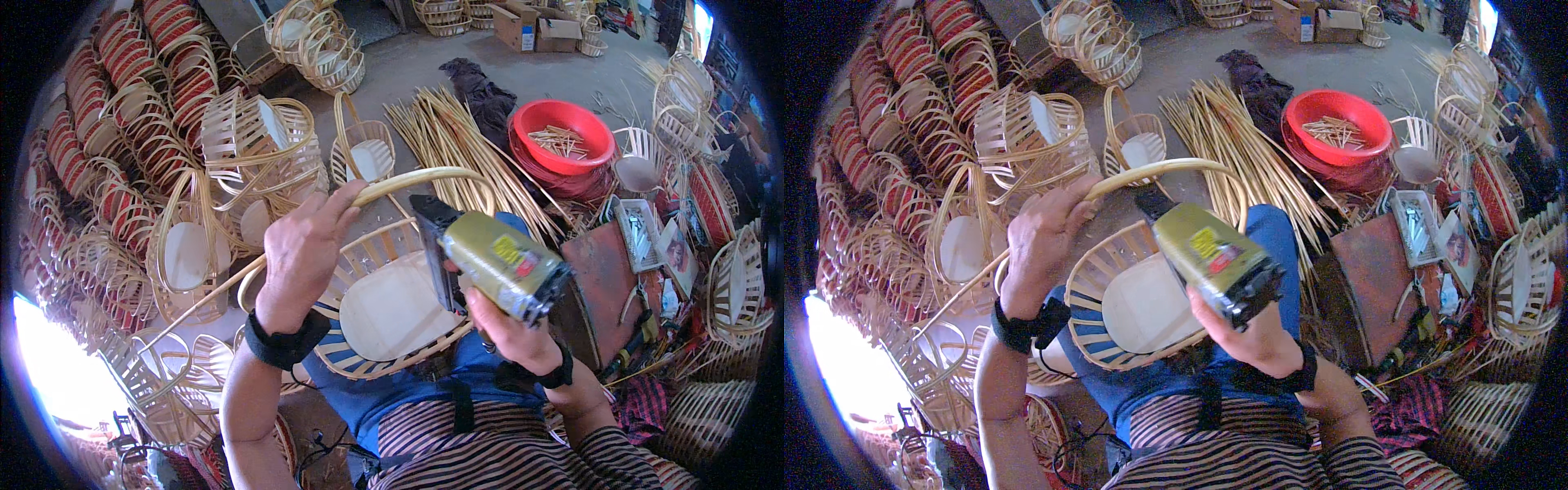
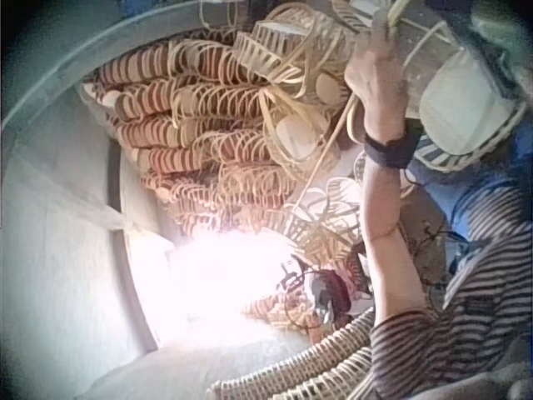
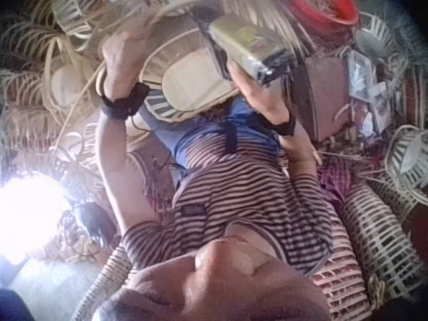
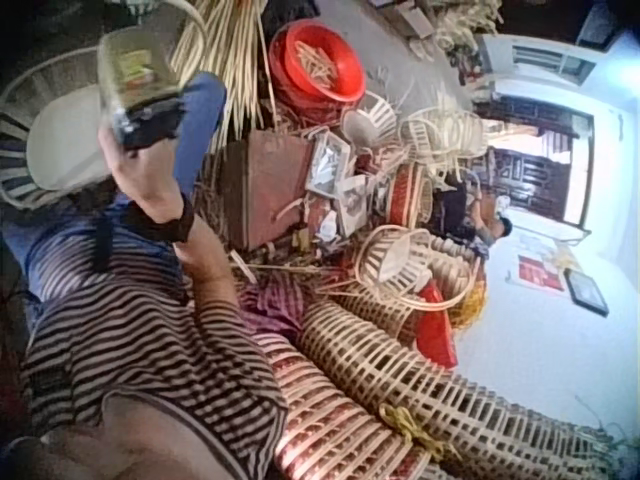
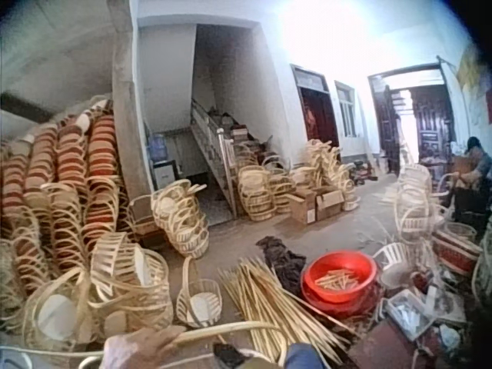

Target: The person assembles wicker baskets by attaching curved wooden handles to the base and walls using a pneumatic staple gun and trimming excess material with shears.

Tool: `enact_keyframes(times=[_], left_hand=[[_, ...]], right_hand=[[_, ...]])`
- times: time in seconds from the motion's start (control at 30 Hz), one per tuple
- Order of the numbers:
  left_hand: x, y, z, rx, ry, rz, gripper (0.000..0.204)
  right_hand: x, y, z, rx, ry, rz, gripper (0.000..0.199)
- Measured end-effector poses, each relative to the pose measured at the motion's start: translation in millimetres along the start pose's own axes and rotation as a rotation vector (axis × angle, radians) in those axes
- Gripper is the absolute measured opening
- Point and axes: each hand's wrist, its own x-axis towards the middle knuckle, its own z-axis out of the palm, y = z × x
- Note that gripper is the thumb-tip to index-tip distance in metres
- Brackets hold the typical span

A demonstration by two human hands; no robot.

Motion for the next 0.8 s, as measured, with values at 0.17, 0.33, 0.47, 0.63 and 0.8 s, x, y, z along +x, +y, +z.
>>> enact_keyframes(times=[0.17, 0.33, 0.47, 0.63, 0.8], left_hand=[[5, 7, 1, -0.070, -0.114, -0.086, 0.022], [4, 4, 7, -0.052, -0.064, -0.066, 0.023], [3, 3, 9, -0.046, 0.008, -0.015, 0.021], [5, 3, 6, -0.057, -0.074, -0.054, 0.023], [10, 1, -3, -0.071, -0.226, -0.088, 0.025]], right_hand=[[8, 1, 9, -0.236, -0.086, -0.271, 0.028], [15, 1, 15, -0.219, -0.098, -0.270, 0.037], [16, 3, 15, -0.254, -0.070, -0.282, 0.036], [20, -12, 13, -0.372, -0.022, -0.337, 0.027], [29, -12, 8, -0.308, -0.060, -0.344, 0.018]])
